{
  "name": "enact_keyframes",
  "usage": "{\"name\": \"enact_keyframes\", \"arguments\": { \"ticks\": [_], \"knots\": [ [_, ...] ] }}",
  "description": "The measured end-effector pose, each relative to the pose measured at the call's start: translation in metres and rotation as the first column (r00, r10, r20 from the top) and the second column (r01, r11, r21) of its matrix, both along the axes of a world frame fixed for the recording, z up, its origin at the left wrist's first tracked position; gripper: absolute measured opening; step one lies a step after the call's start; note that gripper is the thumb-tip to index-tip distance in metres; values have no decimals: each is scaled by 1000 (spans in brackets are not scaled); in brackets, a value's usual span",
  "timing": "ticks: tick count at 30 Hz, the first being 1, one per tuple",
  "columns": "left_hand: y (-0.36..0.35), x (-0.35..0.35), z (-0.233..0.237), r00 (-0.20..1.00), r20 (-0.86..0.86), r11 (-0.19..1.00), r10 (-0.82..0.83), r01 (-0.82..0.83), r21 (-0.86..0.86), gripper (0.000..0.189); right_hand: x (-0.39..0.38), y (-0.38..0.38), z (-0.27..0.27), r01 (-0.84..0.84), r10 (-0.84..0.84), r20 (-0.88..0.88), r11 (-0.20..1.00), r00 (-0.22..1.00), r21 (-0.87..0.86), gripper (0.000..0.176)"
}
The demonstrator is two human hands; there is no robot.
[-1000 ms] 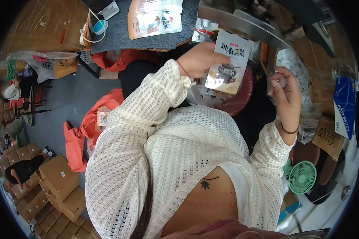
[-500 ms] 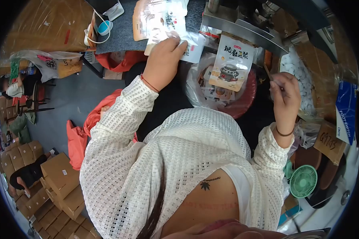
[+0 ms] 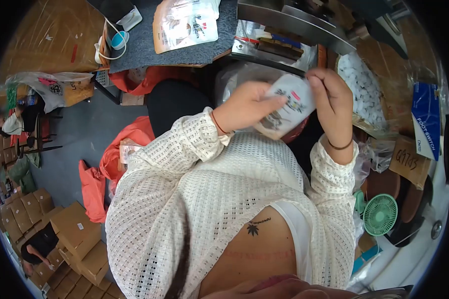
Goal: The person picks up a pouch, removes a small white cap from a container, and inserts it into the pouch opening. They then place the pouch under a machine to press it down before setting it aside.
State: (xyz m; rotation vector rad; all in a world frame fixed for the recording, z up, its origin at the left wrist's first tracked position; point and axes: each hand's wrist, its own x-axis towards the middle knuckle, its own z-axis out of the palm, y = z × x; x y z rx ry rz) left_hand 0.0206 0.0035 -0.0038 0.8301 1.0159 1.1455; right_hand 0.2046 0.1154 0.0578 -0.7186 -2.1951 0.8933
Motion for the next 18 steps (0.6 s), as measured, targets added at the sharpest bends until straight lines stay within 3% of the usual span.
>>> {"name": "enact_keyframes", "arguments": {
  "ticks": [3, 5, 8, 10, 13, 16, 17, 18],
  "knots": [
    [4, 13, -5, 993, 57, 992, -100, 105, -75, 32, 14, 2, 9, -63, 69, 155, 997, 985, -45, 18],
    [6, 12, -1, 977, 82, 973, -199, 207, -106, 31, 19, 1, 10, -50, 48, 128, 999, 991, 13, 19],
    [14, 4, -14, 982, 37, 979, -188, 190, -78, 32, 37, 11, 8, 45, -73, 108, 967, 991, 250, 24],
    [30, -13, -11, 995, 4, 994, -104, 104, -38, 33, 54, 17, 4, 153, -202, 139, 941, 969, 303, 23],
    [53, -36, -6, 973, 232, 997, 5, 13, -73, 36, 54, 15, -7, 164, -175, 135, 982, 975, 90, 23],
    [67, -44, -12, 986, 167, 989, 31, -6, -149, 36, 42, -1, -15, 155, -132, 144, 975, 981, -158, 21],
    [65, -42, -19, 986, 165, 998, 35, -24, -65, 45, 41, -4, -15, 133, -108, 160, 979, 981, -155, 18],
    [62, -47, -13, 979, -113, 984, 171, -175, -26, 48, 41, -4, -15, 124, -104, 168, 986, 980, -112, 18]
  ]
}}
